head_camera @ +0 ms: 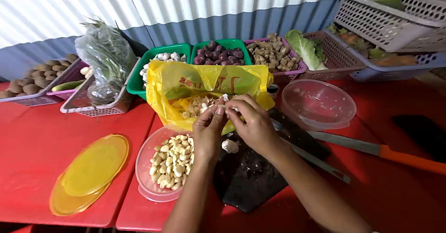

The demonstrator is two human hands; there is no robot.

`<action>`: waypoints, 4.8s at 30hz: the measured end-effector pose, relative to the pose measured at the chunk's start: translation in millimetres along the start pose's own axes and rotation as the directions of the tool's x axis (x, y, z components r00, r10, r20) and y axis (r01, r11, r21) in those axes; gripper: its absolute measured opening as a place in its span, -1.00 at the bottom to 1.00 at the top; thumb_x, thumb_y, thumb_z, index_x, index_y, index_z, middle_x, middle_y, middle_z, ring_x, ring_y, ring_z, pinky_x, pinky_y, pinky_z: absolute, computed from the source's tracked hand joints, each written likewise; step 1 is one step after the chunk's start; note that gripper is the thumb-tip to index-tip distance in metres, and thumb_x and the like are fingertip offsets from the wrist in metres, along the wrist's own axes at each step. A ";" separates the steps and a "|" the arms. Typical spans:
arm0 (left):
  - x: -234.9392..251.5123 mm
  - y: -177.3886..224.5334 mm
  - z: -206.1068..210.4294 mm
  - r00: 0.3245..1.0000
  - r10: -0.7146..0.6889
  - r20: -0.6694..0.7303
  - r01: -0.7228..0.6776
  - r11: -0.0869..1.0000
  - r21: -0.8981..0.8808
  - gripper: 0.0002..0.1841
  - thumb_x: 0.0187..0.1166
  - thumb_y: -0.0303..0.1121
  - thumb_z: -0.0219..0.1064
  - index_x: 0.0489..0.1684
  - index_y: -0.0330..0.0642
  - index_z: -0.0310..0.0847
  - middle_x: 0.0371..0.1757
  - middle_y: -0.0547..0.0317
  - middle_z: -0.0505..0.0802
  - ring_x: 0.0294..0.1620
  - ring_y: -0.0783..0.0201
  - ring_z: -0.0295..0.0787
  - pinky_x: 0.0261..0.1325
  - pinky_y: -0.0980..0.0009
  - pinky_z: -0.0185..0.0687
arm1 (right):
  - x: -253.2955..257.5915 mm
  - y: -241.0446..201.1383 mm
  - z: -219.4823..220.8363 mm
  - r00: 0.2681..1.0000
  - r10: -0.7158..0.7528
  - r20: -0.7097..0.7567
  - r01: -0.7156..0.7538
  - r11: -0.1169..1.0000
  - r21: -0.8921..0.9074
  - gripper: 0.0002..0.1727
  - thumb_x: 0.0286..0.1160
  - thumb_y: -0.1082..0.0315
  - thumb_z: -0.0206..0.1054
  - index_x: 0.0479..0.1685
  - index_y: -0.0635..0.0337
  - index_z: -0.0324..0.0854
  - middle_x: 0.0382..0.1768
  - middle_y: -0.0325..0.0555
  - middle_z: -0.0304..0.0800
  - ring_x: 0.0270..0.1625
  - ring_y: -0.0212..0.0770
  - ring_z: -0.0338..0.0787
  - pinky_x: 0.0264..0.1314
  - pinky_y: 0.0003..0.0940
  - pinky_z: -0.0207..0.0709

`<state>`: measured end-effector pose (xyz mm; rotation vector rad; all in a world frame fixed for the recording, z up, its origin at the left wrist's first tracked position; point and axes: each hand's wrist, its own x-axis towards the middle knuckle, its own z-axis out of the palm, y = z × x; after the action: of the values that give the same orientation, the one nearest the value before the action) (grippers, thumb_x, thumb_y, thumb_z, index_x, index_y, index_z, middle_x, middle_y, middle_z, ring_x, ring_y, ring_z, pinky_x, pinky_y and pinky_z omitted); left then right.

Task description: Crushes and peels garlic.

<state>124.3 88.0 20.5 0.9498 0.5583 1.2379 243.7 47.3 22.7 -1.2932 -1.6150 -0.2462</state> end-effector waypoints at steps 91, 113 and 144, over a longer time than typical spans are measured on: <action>-30.3 -22.2 -37.8 0.861 -0.148 0.486 -0.226 0.746 0.626 -0.73 0.71 -0.42 0.27 0.23 -0.32 0.73 -0.11 0.19 0.91 -0.14 0.52 0.83 0.06 0.52 0.76 | -49.0 5.4 -43.8 0.495 0.655 0.571 -0.867 0.337 0.366 -0.71 0.85 0.26 0.09 -0.12 0.29 0.61 -0.51 -0.20 0.75 -0.63 -0.42 0.73 -0.51 -0.57 0.69; -52.6 -62.3 -42.0 0.838 -0.183 0.513 -0.237 0.726 0.646 -0.73 0.76 -0.39 0.18 0.16 -0.34 0.74 -0.09 0.09 0.87 -0.22 0.44 0.83 -0.06 0.48 0.82 | -106.5 2.0 -25.5 0.487 0.807 0.335 -0.860 0.375 0.346 -0.63 0.88 0.30 -0.07 -0.24 0.25 0.59 -0.60 -0.36 0.56 -0.68 -0.58 0.43 -0.62 -0.69 0.34; -78.9 -82.1 -34.9 0.659 -0.040 0.751 -0.751 0.001 0.660 -0.71 0.57 -0.46 0.30 0.06 0.16 0.85 0.12 0.19 0.86 0.27 0.04 0.76 0.53 -0.33 0.27 | -123.7 51.2 -71.8 0.785 0.594 0.173 -0.413 0.711 -0.569 -0.70 0.53 0.49 0.36 0.19 0.37 0.74 0.08 0.31 0.74 0.13 0.32 0.77 0.15 0.29 0.62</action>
<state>118.9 20.1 -77.1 2.8290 0.5760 0.7475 316.0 -56.5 -61.3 -2.2583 -1.4323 -0.0908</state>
